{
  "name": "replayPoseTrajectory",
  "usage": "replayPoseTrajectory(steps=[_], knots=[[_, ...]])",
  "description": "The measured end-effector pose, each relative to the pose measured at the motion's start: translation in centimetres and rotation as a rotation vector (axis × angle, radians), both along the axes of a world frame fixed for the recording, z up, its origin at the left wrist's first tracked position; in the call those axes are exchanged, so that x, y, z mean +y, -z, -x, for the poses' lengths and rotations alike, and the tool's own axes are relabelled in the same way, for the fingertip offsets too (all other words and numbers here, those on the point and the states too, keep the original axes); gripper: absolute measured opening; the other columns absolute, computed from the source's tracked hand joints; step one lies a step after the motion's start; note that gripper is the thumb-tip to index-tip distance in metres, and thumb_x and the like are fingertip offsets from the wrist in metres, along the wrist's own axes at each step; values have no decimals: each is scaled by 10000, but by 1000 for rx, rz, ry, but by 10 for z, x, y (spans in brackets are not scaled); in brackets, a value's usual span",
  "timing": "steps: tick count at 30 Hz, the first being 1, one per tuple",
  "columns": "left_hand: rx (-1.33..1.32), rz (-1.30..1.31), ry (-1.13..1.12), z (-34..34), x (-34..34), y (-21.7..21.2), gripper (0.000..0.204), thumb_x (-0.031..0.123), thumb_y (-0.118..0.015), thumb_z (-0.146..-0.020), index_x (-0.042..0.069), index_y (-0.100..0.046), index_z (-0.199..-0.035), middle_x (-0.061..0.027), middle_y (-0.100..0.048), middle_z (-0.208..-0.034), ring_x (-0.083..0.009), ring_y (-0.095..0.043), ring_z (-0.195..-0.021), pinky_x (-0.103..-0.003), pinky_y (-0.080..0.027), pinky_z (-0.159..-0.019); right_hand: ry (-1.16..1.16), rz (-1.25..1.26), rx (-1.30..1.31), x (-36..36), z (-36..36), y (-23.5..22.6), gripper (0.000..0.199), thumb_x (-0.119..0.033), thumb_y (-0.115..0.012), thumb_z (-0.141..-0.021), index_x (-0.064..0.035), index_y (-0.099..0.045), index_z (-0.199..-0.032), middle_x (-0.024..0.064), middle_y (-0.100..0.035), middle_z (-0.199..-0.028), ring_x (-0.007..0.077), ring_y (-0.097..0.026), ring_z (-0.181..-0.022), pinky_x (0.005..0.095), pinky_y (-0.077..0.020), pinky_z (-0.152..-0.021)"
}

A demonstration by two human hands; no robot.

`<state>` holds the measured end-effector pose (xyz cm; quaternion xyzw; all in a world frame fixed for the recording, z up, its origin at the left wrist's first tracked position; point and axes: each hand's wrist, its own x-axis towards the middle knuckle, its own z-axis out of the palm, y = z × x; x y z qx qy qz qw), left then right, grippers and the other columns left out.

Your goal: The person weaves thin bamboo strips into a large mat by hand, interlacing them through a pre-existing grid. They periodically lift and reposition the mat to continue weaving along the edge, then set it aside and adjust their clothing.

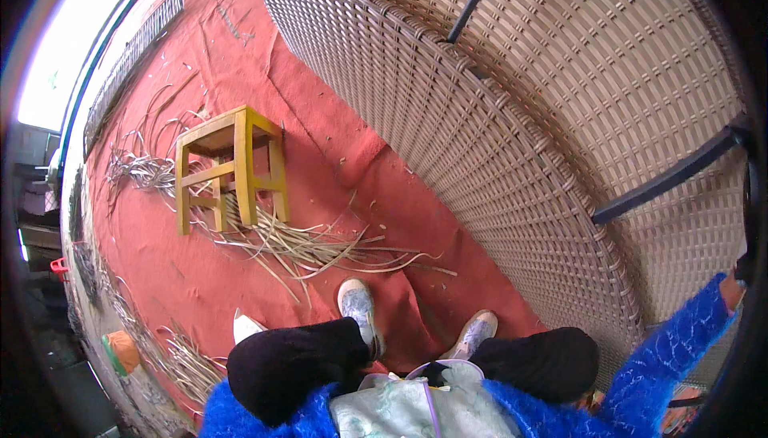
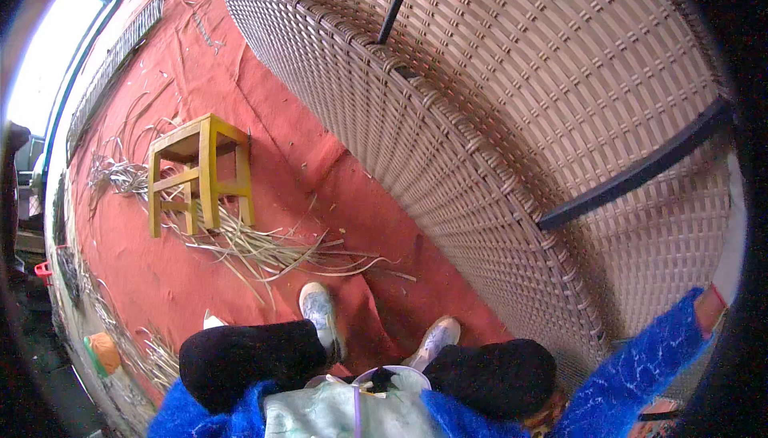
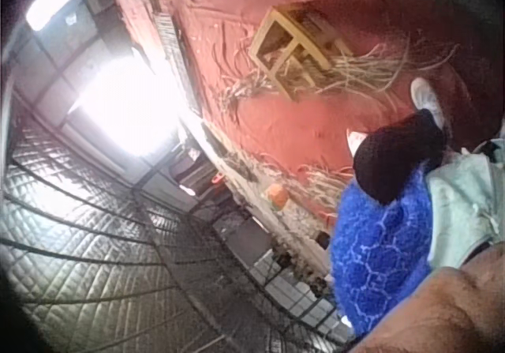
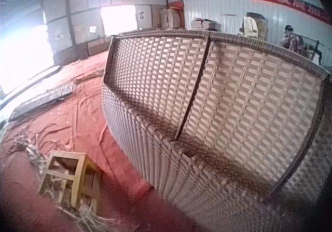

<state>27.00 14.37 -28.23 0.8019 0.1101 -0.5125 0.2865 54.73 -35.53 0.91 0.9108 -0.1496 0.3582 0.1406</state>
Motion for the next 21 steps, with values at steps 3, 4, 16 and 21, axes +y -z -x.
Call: replayPoseTrajectory(steps=[3,4,16,21], knots=[[-2,-17,-19,2,7,3,369,400,-547,-893,129,-623,-1131,-164,-642,-1044,-328,-653,-949,-426,-514,-818,-138,-171,86,-25,-7,-8,457,-442,-626,-880,9,-663,-946,190,-642,-892,319,-591,-768,437,-429,-718],[-3,-20,-26,3,9,4,365,397,-549,-893,127,-624,-1127,-164,-643,-1040,-326,-653,-947,-425,-515,-816,-197,-240,116,-36,-10,-13,434,-405,-619,-897,12,-650,-1013,185,-645,-966,304,-598,-845,426,-428,-788],[-34,-45,-82,4,26,7,316,352,-573,-890,109,-640,-1079,-162,-648,-992,-303,-660,-925,-404,-522,-790,-64,-393,190,-99,-21,-18,745,-675,-566,-816,-82,-597,-1267,172,-621,-1224,341,-591,-1117,390,-440,-962],[-43,-47,-111,7,29,3,296,334,-583,-888,101,-647,-1059,-161,-650,-973,-294,-663,-916,-396,-525,-779,-84,-198,121,-72,-14,-27,664,-647,-554,-844,-137,-601,-1267,152,-628,-1211,351,-601,-1088,405,-456,-933]])
